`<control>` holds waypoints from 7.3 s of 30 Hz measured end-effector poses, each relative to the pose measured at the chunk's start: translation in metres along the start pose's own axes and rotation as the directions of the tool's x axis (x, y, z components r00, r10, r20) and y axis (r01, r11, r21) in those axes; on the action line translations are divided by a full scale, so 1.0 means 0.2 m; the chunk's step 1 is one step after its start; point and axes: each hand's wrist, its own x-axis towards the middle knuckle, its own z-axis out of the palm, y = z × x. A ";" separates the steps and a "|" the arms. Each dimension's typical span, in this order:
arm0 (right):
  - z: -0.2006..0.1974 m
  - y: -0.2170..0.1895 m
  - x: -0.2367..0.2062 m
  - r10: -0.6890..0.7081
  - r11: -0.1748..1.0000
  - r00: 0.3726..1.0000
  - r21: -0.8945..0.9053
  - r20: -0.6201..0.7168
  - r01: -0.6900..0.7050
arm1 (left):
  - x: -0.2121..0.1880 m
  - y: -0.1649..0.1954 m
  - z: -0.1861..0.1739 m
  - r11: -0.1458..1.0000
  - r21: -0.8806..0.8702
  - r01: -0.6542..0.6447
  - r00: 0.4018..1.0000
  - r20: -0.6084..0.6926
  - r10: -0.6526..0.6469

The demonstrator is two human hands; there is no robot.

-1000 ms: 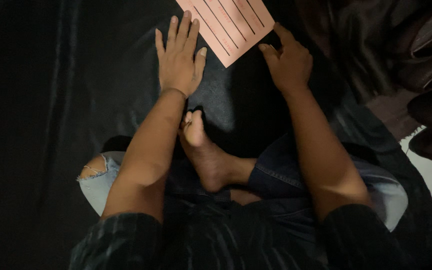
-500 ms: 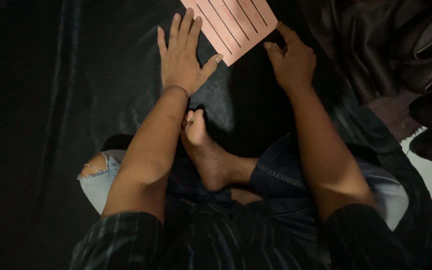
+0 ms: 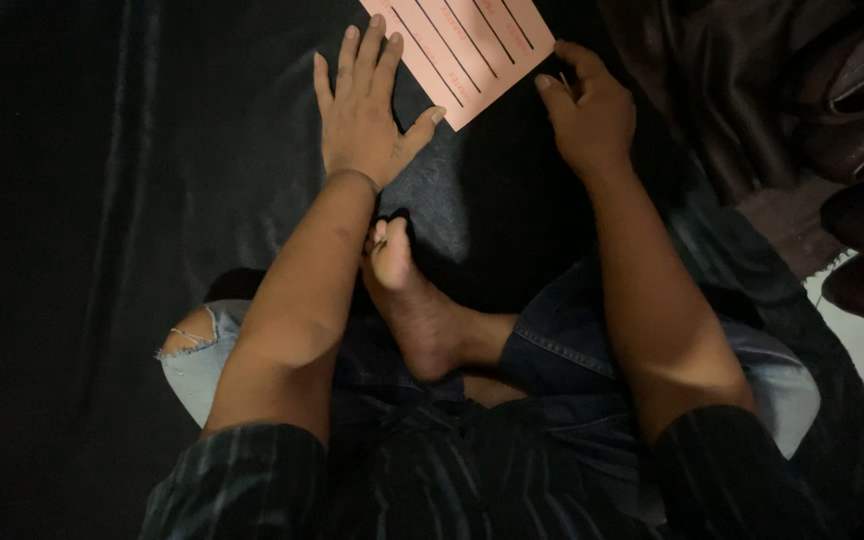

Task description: The person sits on a large black fabric spread on the floor and uses a pink paper template to mark lines onto the material with a pencil. They position the template, trace along its edges, and reposition it to create multiple parallel lines.

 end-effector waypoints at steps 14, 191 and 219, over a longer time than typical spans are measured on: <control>0.01 0.01 0.00 0.075 0.995 0.997 -0.074 0.031 -0.073 | 0.00 0.01 -0.01 1.000 0.006 0.005 1.000 0.001 -0.005; -1.27 1.00 -1.94 0.097 0.983 0.463 0.012 -0.881 -0.183 | -0.61 0.31 -0.22 0.965 0.255 0.057 0.851 0.492 -0.181; 0.07 -0.31 -0.23 -0.286 0.900 0.949 -0.301 0.137 0.315 | -0.07 -0.03 -0.26 0.981 -0.189 -0.037 0.999 -0.040 0.030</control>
